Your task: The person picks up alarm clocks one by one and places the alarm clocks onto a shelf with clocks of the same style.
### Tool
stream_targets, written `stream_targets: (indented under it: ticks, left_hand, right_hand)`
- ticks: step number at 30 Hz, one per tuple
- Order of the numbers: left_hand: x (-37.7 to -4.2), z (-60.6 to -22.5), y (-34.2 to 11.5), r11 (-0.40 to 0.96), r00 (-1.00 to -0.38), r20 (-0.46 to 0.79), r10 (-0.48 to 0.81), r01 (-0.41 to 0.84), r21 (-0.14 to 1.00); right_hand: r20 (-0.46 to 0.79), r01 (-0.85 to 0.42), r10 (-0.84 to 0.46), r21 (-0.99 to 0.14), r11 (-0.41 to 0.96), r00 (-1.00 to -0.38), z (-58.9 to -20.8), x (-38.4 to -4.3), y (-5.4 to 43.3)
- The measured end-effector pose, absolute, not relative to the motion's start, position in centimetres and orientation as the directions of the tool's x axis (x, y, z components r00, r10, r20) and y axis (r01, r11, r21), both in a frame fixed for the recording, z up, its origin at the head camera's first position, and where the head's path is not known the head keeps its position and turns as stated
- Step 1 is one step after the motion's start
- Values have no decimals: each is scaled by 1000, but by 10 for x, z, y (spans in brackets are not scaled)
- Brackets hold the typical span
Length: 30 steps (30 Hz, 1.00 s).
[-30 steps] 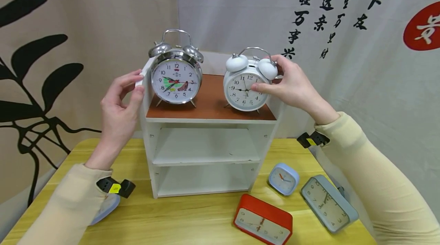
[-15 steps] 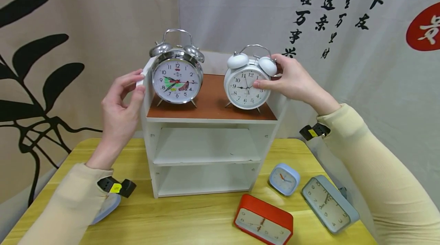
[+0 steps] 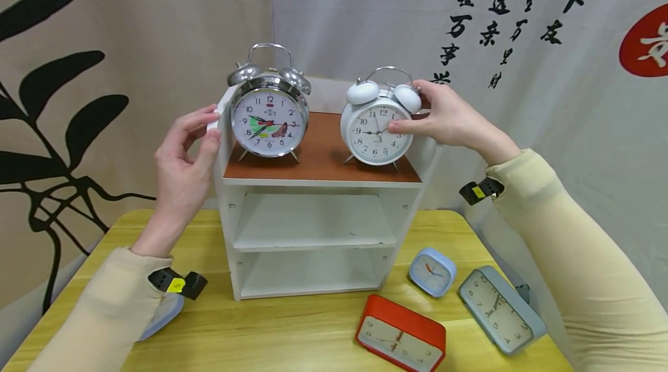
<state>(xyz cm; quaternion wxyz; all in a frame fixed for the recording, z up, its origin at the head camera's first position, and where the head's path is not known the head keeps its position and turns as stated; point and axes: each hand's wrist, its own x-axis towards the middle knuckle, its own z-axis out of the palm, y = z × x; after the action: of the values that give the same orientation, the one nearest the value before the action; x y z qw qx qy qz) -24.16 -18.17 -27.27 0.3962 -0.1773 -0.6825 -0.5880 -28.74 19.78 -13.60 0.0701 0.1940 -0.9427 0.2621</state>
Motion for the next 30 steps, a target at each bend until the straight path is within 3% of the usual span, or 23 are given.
stream_targets:
  ticks: [30]
  left_hand:
    - [-243,-274,-181,250,-602,765,-229,723,643]
  right_hand:
    - [241,-437,-364,-502,747,-900,-143,-287,200]
